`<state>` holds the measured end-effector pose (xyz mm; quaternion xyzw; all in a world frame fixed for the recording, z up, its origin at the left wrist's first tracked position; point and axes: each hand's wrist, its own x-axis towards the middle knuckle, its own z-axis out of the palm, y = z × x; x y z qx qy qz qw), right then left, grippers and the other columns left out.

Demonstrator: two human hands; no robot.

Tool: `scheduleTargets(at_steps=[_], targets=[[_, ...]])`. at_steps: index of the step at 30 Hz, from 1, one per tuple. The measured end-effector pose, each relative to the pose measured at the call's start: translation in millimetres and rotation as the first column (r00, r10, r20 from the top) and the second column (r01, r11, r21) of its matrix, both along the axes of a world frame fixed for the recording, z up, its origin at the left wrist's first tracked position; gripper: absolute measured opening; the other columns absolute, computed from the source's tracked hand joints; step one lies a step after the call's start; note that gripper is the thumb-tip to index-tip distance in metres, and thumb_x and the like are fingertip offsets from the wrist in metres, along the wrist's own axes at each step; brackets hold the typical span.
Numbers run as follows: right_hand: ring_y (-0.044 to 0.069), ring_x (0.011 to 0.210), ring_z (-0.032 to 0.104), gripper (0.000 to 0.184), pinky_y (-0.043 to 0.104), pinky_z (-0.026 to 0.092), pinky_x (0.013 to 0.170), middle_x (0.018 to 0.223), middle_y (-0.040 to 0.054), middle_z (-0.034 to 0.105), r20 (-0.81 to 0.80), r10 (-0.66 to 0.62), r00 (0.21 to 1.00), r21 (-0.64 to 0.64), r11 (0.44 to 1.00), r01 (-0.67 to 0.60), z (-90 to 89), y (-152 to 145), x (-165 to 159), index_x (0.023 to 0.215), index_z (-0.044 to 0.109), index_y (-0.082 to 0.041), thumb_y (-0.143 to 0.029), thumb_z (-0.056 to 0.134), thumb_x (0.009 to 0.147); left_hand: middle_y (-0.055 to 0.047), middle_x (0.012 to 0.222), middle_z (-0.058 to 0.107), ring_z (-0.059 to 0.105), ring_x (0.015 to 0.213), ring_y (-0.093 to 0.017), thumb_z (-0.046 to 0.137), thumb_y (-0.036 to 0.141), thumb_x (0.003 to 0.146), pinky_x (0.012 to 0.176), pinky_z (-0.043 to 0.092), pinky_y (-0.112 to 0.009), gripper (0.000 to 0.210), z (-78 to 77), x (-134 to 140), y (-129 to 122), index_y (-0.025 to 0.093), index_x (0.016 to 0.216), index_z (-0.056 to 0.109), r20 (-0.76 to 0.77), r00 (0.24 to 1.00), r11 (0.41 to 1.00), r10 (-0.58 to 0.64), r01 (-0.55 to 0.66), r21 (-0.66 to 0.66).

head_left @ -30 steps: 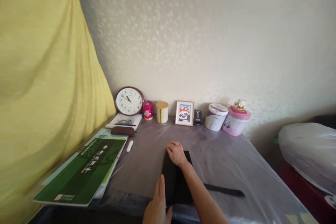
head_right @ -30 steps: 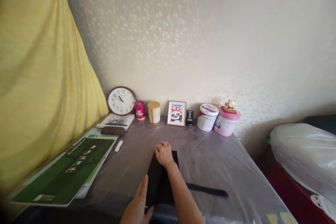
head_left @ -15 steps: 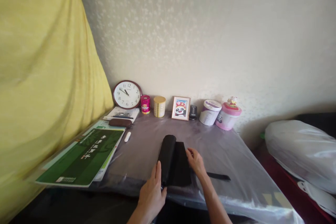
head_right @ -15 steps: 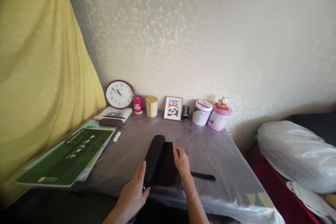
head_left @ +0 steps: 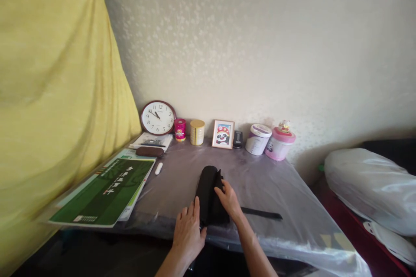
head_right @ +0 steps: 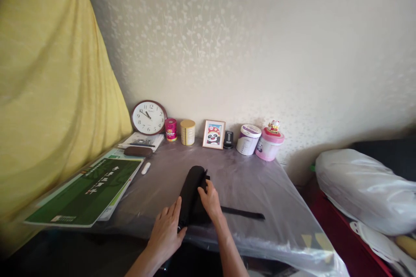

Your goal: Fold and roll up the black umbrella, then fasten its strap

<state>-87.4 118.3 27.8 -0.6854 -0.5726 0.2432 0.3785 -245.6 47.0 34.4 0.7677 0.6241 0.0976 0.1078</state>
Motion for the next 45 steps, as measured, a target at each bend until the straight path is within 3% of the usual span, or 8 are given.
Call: scheduleTargets(at_steps=[10,19,24,29,35,38,41,45], targets=[[0.019,0.082,0.064,0.040,0.025,0.046,0.071,0.088,0.0099,0.068,0.072,0.022,0.997,-0.017,1.000,-0.021,8.7,13.0,-44.2,0.115,0.054,-0.010,-0.021,0.054,0.077,-0.013,0.128,0.049,0.045,0.110,-0.026,0.047,0.021,0.076,0.092,0.034,-0.037,0.070,-8.3,-2.6,1.1,0.008,0.139,0.020,-0.029,0.999,0.999,-0.015,0.016,0.033],[0.013,0.063,0.063,0.026,0.020,0.041,0.058,0.068,0.0011,0.068,0.115,0.127,0.985,-0.064,0.991,-0.120,17.1,1.0,-62.5,0.104,0.060,-0.016,-0.019,0.051,0.080,-0.013,0.132,0.046,0.045,0.114,-0.027,0.048,0.023,0.076,0.093,0.033,-0.035,0.066,-11.3,-3.7,2.1,0.009,0.137,0.024,0.011,1.000,1.000,-0.016,0.016,-0.003],[0.015,0.073,0.065,0.021,0.021,0.041,0.064,0.078,0.0044,0.070,0.189,0.152,0.970,-0.026,0.988,-0.150,22.7,-8.7,-64.7,0.095,0.063,-0.018,-0.020,0.045,0.084,-0.013,0.124,0.051,0.050,0.106,-0.024,0.050,0.022,0.075,0.089,0.035,-0.034,0.080,-7.9,-5.2,1.5,0.010,0.140,0.004,0.085,0.996,1.000,-0.004,0.002,0.025],[0.015,0.072,0.065,0.021,0.021,0.042,0.064,0.077,0.0032,0.069,0.131,0.183,0.974,0.009,0.982,-0.186,20.5,-12.4,-63.9,0.094,0.063,-0.019,-0.018,0.044,0.084,-0.010,0.114,0.056,0.051,0.104,-0.024,0.049,0.021,0.076,0.089,0.036,-0.033,0.075,-7.7,-5.6,2.0,0.012,0.139,0.011,0.080,0.997,1.000,-0.024,0.025,-0.010],[0.013,0.071,0.063,0.024,0.021,0.046,0.067,0.080,0.0006,0.068,-0.032,0.227,0.973,0.183,0.959,-0.218,10.3,-16.8,-54.3,0.095,0.062,-0.020,-0.018,0.040,0.084,-0.012,0.124,0.051,0.048,0.110,-0.025,0.046,0.020,0.076,0.092,0.036,-0.034,0.067,-16.0,-5.0,2.9,0.009,0.137,0.020,0.051,0.998,0.999,-0.028,0.027,0.019],[0.017,0.088,0.061,0.025,0.027,0.046,0.081,0.093,0.0061,0.065,0.061,0.069,0.996,0.327,0.941,-0.085,-2.5,-12.3,-38.8,0.094,0.062,-0.019,-0.020,0.039,0.084,-0.015,0.133,0.045,0.044,0.116,-0.025,0.046,0.020,0.076,0.096,0.034,-0.035,0.068,-16.8,-2.4,2.3,0.006,0.138,0.020,0.028,0.999,0.999,-0.029,0.029,0.021],[0.024,0.104,0.055,0.033,0.039,0.043,0.091,0.110,0.0143,0.059,0.161,-0.135,0.978,0.364,0.929,0.069,-22.8,2.4,-25.6,0.109,0.056,-0.014,-0.028,0.042,0.083,-0.015,0.136,0.042,0.044,0.117,-0.026,0.047,0.019,0.075,0.097,0.033,-0.036,0.070,-15.0,2.6,0.7,0.005,0.139,0.018,-0.010,1.000,1.000,-0.016,0.016,0.016],[0.031,0.113,0.051,0.055,0.043,0.043,0.091,0.119,0.0247,0.054,0.204,-0.156,0.967,0.284,0.954,0.094,-46.5,26.2,-30.8,0.123,0.044,-0.003,-0.039,0.044,0.082,-0.014,0.137,0.041,0.045,0.117,-0.025,0.047,0.015,0.074,0.096,0.034,-0.035,0.072,-14.9,8.6,-1.1,0.008,0.139,0.018,-0.046,0.999,1.000,0.009,-0.009,0.004]])
